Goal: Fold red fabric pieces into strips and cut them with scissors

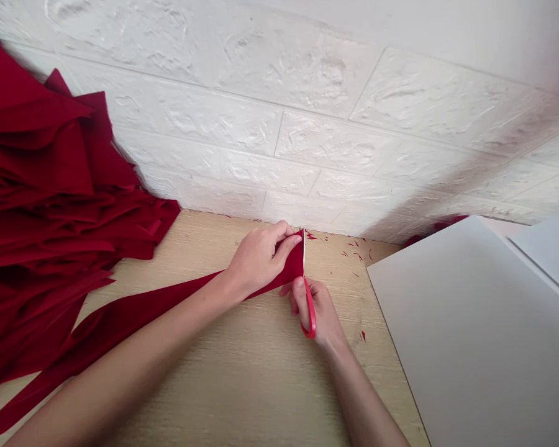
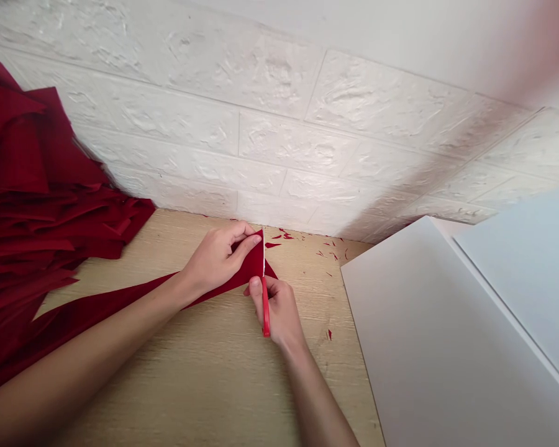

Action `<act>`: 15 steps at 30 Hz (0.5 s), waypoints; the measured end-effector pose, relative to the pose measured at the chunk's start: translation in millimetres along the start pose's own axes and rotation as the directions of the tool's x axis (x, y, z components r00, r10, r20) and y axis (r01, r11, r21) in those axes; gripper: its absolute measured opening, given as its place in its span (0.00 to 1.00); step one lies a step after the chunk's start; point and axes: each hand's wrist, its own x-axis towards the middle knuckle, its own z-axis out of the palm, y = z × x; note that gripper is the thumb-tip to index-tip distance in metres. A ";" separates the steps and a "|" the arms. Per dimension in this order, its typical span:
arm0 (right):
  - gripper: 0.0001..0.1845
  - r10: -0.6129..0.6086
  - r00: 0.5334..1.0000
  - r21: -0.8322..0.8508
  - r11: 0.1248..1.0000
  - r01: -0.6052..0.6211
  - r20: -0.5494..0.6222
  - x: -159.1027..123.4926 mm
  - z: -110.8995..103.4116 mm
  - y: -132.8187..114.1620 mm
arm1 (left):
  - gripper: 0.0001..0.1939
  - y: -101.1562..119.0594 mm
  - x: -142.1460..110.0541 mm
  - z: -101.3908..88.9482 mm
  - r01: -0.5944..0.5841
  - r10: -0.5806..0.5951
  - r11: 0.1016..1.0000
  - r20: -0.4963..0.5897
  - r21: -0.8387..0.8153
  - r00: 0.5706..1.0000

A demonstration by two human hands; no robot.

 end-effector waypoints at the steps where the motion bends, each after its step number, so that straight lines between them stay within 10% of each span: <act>1: 0.33 0.004 1.000 -0.007 1.000 -0.004 0.001 -0.1 -0.4 -0.2 | 0.14 -0.1 -0.1 0.3 0.001 -0.001 1.000 0.005 -0.001 1.000; 15: 0.34 0.081 0.996 0.092 0.992 -0.083 0.020 1.5 -0.2 4.0 | 0.14 -2.5 0.1 0.5 0.015 -0.015 0.999 0.002 -0.036 1.000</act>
